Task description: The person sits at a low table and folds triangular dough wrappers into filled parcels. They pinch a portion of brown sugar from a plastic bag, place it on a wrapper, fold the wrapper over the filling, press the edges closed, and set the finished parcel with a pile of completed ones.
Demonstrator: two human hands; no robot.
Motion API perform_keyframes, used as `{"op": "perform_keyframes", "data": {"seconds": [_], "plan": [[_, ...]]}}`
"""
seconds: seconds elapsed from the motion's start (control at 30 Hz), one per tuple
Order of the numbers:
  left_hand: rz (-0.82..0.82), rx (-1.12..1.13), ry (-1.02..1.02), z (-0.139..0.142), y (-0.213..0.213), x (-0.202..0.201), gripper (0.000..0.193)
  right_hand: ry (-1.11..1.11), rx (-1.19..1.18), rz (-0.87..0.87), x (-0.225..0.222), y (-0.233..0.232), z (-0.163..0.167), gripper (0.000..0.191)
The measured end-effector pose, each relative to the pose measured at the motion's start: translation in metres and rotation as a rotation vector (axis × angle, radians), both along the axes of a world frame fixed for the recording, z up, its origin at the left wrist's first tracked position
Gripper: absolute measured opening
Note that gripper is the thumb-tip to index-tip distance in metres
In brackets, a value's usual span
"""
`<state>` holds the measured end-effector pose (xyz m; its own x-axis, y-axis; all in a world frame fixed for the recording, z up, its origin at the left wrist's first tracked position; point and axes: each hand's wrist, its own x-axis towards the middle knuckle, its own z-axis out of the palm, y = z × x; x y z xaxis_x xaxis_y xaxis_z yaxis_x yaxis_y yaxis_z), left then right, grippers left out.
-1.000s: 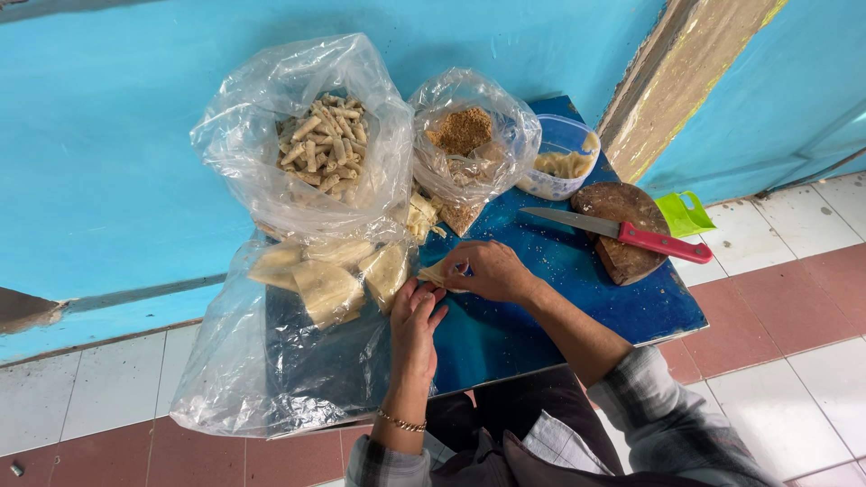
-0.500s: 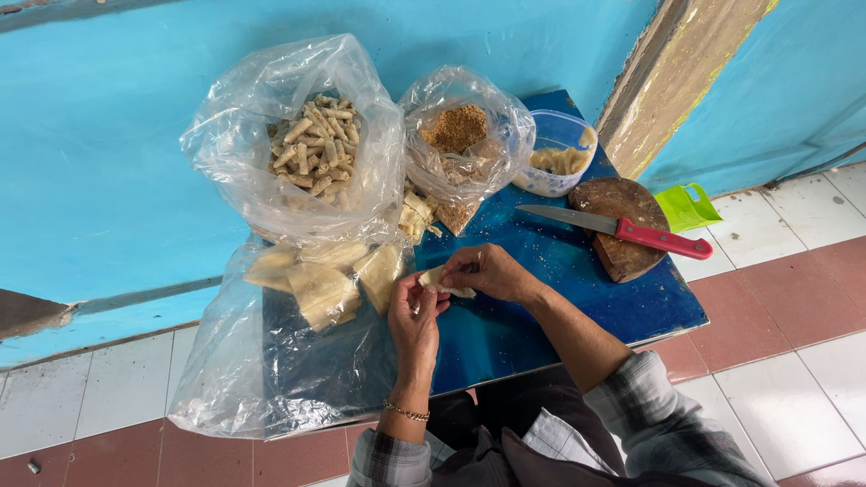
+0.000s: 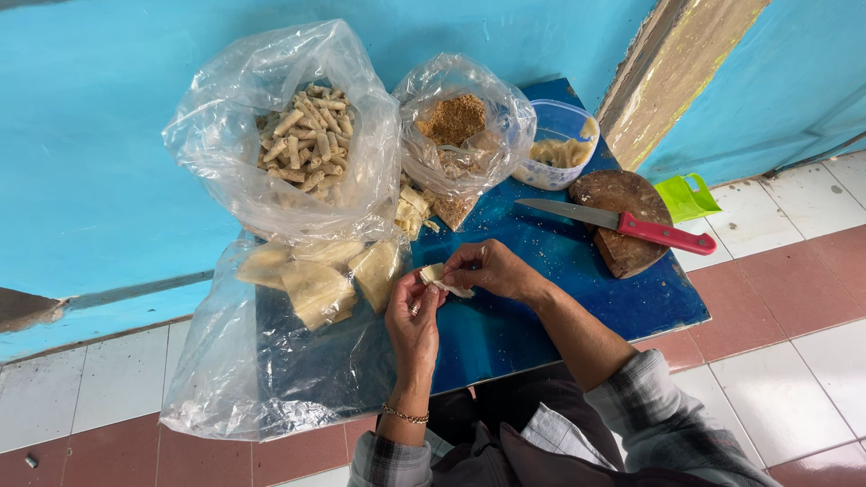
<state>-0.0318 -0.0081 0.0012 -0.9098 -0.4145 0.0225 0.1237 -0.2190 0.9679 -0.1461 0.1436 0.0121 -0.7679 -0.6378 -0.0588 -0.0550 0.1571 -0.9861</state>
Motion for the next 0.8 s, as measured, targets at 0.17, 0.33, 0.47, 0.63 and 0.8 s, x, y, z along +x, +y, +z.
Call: {"op": "perform_keyframes", "data": {"seconds": [0.17,0.33,0.47,0.63,0.8], "plan": [[0.011,-0.056,-0.029,0.004,0.001,0.003,0.033,0.193,0.141,-0.045,0.008,-0.002,0.011,0.023],[0.061,-0.087,-0.077,0.007,0.003,-0.001,0.029,0.094,0.108,-0.033,0.01,-0.003,0.015,0.019],[0.036,-0.011,-0.038,0.008,0.002,0.0,0.027,-0.021,0.004,-0.035,0.008,-0.002,0.012,0.022],[0.018,-0.026,0.004,0.01,0.001,0.002,0.026,0.108,0.049,-0.003,0.01,-0.005,0.011,0.028],[0.018,-0.171,0.037,0.013,0.004,0.004,0.026,0.135,0.035,-0.038,0.01,-0.006,0.012,0.023]]}}
